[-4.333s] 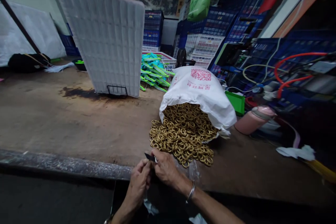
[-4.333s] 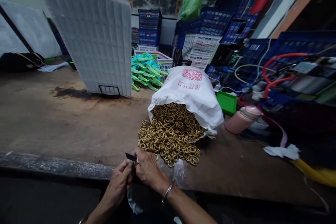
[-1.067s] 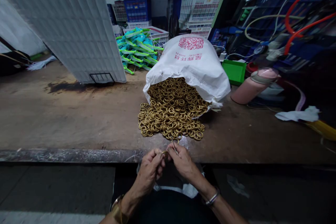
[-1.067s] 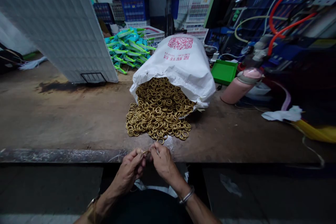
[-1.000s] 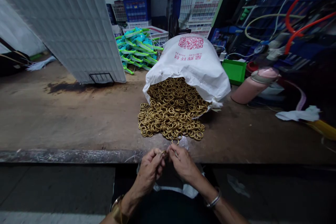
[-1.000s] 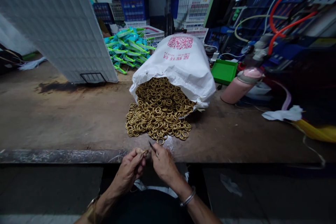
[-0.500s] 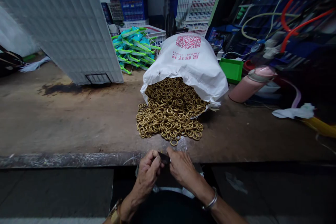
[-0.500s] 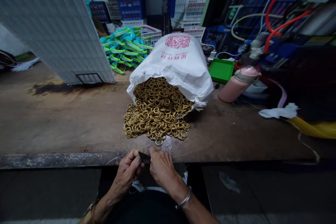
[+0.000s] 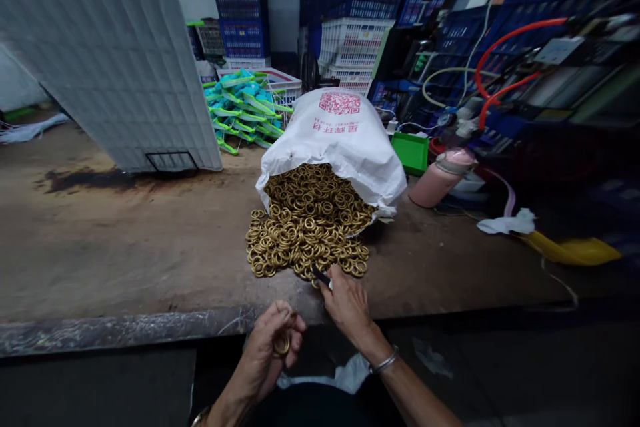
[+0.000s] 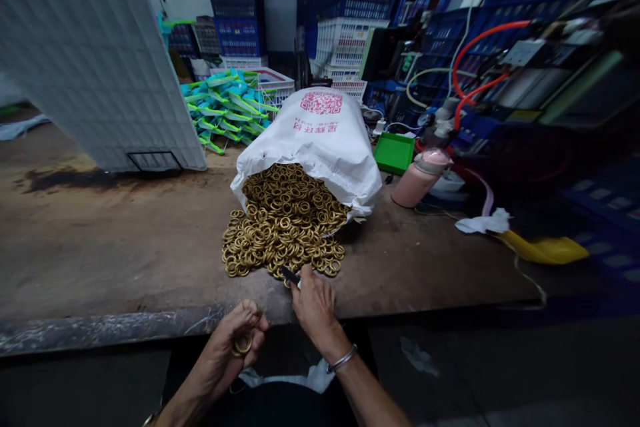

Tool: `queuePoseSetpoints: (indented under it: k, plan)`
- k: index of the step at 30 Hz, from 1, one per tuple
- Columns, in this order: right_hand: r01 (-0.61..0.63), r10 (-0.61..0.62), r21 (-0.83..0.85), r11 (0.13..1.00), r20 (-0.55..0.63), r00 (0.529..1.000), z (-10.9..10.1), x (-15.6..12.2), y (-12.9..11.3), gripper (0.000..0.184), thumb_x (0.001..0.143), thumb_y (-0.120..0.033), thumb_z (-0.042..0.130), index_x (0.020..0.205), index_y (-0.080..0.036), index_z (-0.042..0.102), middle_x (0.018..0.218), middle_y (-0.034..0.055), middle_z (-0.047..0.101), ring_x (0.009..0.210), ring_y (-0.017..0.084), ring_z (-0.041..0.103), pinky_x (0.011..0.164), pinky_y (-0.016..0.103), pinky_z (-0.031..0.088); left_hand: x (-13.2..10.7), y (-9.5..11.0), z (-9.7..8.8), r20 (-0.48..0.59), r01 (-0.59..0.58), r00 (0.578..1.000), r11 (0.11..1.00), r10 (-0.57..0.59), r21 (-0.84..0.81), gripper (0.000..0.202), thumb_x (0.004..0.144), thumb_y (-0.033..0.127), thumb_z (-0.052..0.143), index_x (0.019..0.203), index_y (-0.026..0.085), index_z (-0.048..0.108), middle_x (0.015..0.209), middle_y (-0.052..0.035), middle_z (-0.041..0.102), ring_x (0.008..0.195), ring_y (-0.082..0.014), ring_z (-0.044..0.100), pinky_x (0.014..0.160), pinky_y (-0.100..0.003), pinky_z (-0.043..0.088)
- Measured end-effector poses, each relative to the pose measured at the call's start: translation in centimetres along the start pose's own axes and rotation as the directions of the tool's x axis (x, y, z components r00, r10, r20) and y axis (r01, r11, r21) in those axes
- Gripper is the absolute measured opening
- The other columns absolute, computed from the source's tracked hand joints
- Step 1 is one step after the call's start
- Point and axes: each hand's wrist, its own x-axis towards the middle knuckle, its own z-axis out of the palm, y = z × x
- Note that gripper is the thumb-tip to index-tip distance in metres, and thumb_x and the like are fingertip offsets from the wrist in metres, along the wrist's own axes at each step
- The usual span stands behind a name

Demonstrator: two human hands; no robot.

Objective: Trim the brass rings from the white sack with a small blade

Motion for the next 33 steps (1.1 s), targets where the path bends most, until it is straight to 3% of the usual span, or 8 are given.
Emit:
queuePoseSetpoints:
  k: [3, 6, 11, 16, 20, 26, 28, 33]
  plan:
    - [0.001, -0.001, -0.004, 1.000, 0.011, 1.000, 0.0, 0.3, -0.1, 0.012, 0.082, -0.023, 0.046, 0.093, -0.018, 0.051, 0.083, 0.0067, 0.064, 0.075, 0.018, 0.060, 0.059, 0.025, 0.030, 0.2, -0.1, -0.4, 0.038, 0.051, 0.998, 0.993, -0.048, -0.109, 0.026, 0.069, 0.029, 0.062, 0.091, 0.017, 0.054, 0.069, -0.0007, 0.057, 0.050, -0.0080, 0.049, 0.038, -0.015, 0.031]
    - [0.003, -0.003, 0.001, 1.000, 0.003, 1.000, 0.2, 0.6, 0.1, 0.013, 0.079, -0.021, 0.047, 0.091, -0.017, 0.052, 0.081, 0.0066, 0.064, 0.073, 0.018, 0.060, 0.058, 0.025, 0.030, 0.5, 0.0, -0.7, 0.040, 0.068, 0.997, 0.984, -0.062, -0.165, 0.019, 0.069, 0.028, 0.063, 0.080, 0.014, 0.056, 0.071, -0.0019, 0.058, 0.057, -0.0085, 0.053, 0.042, -0.015, 0.035]
    - [0.102, -0.100, 0.262, 0.960, -0.021, 0.995, 0.6, 0.1, 0.0, 0.010, 0.079, -0.020, 0.042, 0.079, -0.017, 0.052, 0.070, 0.0029, 0.060, 0.063, 0.013, 0.053, 0.057, 0.023, 0.031, 1.0, -0.1, -0.1, -0.063, 0.025, 0.998, 0.997, -0.029, -0.076, 0.024, 0.065, 0.032, 0.068, 0.073, 0.015, 0.052, 0.071, -0.0012, 0.058, 0.058, -0.0101, 0.056, 0.040, -0.015, 0.036]
    - [0.152, -0.153, 0.570, 0.807, -0.046, 0.987, 0.5, -1.3, -1.6, 0.014, 0.079, -0.026, 0.038, 0.070, -0.019, 0.047, 0.061, -0.0031, 0.049, 0.055, 0.011, 0.044, 0.053, 0.021, 0.031, 1.5, -0.9, 0.3, -0.093, -0.104, 0.989, 0.984, 0.118, 0.143, 0.035, 0.065, 0.042, 0.065, 0.085, 0.016, 0.053, 0.062, 0.0034, 0.052, 0.044, -0.0054, 0.043, 0.033, -0.013, 0.028]
    - [0.109, -0.191, 0.695, 0.711, 0.041, 0.981, 0.3, -1.7, -1.9, 0.018, 0.079, -0.031, 0.041, 0.067, -0.019, 0.045, 0.058, -0.0052, 0.044, 0.056, 0.010, 0.042, 0.053, 0.020, 0.032, 1.4, -0.8, 0.2, -0.129, -0.140, 0.975, 0.949, 0.182, 0.282, 0.030, 0.068, 0.044, 0.062, 0.075, 0.016, 0.056, 0.050, 0.0068, 0.045, 0.037, -0.0034, 0.032, 0.035, -0.015, 0.022]
    - [0.060, -0.251, 0.779, 0.624, 0.127, 0.960, 0.6, -1.8, -1.7, 0.020, 0.080, -0.034, 0.041, 0.071, -0.018, 0.046, 0.056, -0.0065, 0.042, 0.053, 0.008, 0.040, 0.052, 0.020, 0.032, 0.8, -0.3, 0.1, 0.021, -0.425, 0.870, 0.728, 0.493, 0.538, 0.018, 0.071, 0.031, 0.060, 0.062, 0.015, 0.063, 0.064, -0.0006, 0.059, 0.064, -0.0131, 0.051, 0.064, -0.021, 0.040]
    - [0.070, -0.242, 0.763, 0.643, 0.116, 0.963, 0.7, -1.8, -1.9, 0.019, 0.078, -0.033, 0.043, 0.068, -0.018, 0.046, 0.057, -0.0062, 0.041, 0.055, 0.008, 0.040, 0.052, 0.019, 0.031, 0.8, -0.5, -0.1, 0.020, -0.384, 0.897, 0.757, 0.441, 0.529, 0.019, 0.072, 0.033, 0.059, 0.064, 0.015, 0.061, 0.061, 0.0004, 0.057, 0.059, -0.0112, 0.049, 0.059, -0.020, 0.039]
    - [0.080, -0.244, 0.743, 0.664, 0.114, 0.963, 0.8, -1.8, -2.2, 0.017, 0.077, -0.030, 0.042, 0.066, -0.018, 0.047, 0.057, -0.0057, 0.044, 0.056, 0.009, 0.042, 0.054, 0.020, 0.032, 1.0, -1.0, -0.7, 0.003, -0.090, 0.995, 0.937, 0.095, 0.339, 0.034, 0.074, 0.049, 0.052, 0.064, 0.017, 0.049, 0.043, 0.0081, 0.036, 0.035, -0.0037, 0.025, 0.035, -0.016, 0.016]
